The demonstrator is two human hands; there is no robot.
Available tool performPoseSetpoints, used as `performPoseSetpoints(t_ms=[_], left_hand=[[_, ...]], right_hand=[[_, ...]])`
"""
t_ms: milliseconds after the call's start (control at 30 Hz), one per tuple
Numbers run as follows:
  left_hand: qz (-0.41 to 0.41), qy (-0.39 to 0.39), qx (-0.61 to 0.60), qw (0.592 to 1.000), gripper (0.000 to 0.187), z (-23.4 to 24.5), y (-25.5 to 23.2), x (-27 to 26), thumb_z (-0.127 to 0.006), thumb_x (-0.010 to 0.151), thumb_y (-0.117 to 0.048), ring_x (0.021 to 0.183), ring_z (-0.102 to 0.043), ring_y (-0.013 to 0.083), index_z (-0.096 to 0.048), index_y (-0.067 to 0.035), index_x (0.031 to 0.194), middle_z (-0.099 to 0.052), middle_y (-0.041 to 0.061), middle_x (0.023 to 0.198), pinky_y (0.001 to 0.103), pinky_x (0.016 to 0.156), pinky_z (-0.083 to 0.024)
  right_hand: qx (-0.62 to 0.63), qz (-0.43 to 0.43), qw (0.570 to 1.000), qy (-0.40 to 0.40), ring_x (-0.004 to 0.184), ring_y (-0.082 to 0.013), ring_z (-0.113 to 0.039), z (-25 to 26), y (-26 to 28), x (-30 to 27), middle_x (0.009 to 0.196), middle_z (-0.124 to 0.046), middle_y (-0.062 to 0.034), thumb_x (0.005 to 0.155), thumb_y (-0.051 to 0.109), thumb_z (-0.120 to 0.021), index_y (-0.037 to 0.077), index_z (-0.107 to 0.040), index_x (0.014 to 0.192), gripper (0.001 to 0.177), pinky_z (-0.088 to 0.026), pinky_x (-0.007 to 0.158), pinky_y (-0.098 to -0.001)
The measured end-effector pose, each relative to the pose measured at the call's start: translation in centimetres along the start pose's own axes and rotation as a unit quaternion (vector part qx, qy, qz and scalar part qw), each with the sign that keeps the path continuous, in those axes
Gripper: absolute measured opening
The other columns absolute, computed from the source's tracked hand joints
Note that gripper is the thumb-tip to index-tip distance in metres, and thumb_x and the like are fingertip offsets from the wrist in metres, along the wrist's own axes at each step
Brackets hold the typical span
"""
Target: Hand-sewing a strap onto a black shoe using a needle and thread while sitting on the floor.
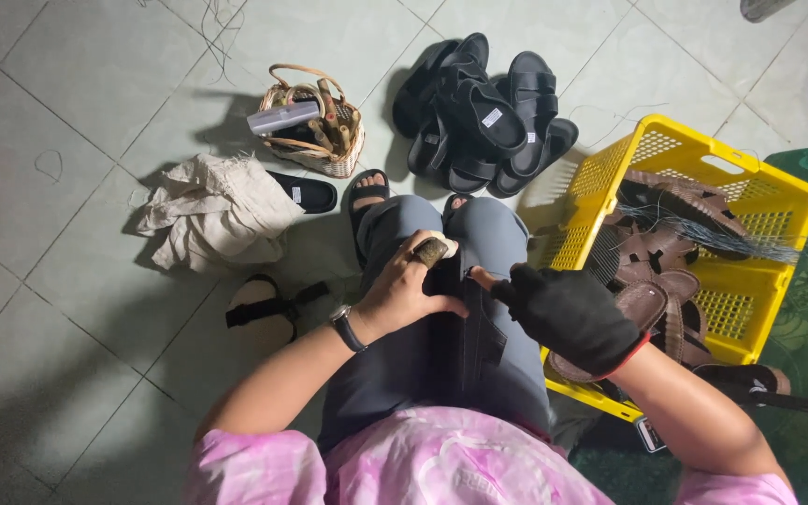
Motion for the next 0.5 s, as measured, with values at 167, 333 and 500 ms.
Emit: performPoseSetpoints(t_ms=[167,333,500], left_hand=[[-0.043,-0.033,-0.003,0.999,0.081,0.4,-0.1,0.1,-0.083,0.049,-0.058,0.102,-0.061,0.0317,-0.060,-0.004,0.105,-0.055,0.011,0.101,0.039,0.092,-0.050],[-0.048,-0.040,-0.010,0.998,0.079,1.0,-0.7,0.6,-0.082,0.050,-0.058,0.092,-0.062,0.0298,-0.058,-0.003,0.102,-0.054,0.010,0.097,0.037,0.087,-0.053],[-0.068,-0.043,-0.004,0.997,0.080,1.1,-1.3,0.6,-0.081,0.049,-0.058,0.091,-0.062,0.0332,-0.058,-0.001,0.100,-0.053,0.012,0.094,0.039,0.085,-0.054]], right_hand=[[0.016,0.005,1.000,-0.003,0.065,-0.0254,-0.070,-1.5,0.6,0.3,0.083,-0.064,-0.0097,0.076,0.021,-0.069,0.013,-0.057,0.115,0.041,-0.057,0.050,-0.0392],[0.043,0.013,0.997,-0.064,0.060,-0.0235,-0.067,-4.2,0.2,0.6,0.079,-0.059,-0.0060,0.087,0.024,-0.054,0.011,-0.050,0.121,0.036,-0.055,0.047,-0.0355],[0.099,0.049,0.989,-0.095,0.060,-0.0274,-0.065,-5.5,0.0,1.3,0.077,-0.058,-0.0072,0.085,0.018,-0.056,0.006,-0.053,0.110,0.028,-0.053,0.047,-0.0376]])
Point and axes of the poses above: each hand's wrist, its own x-axis towards the middle knuckle, its own z-axis out of the back of the hand, y = z × x, the point moved 9 cm from there along x, towards the middle knuckle
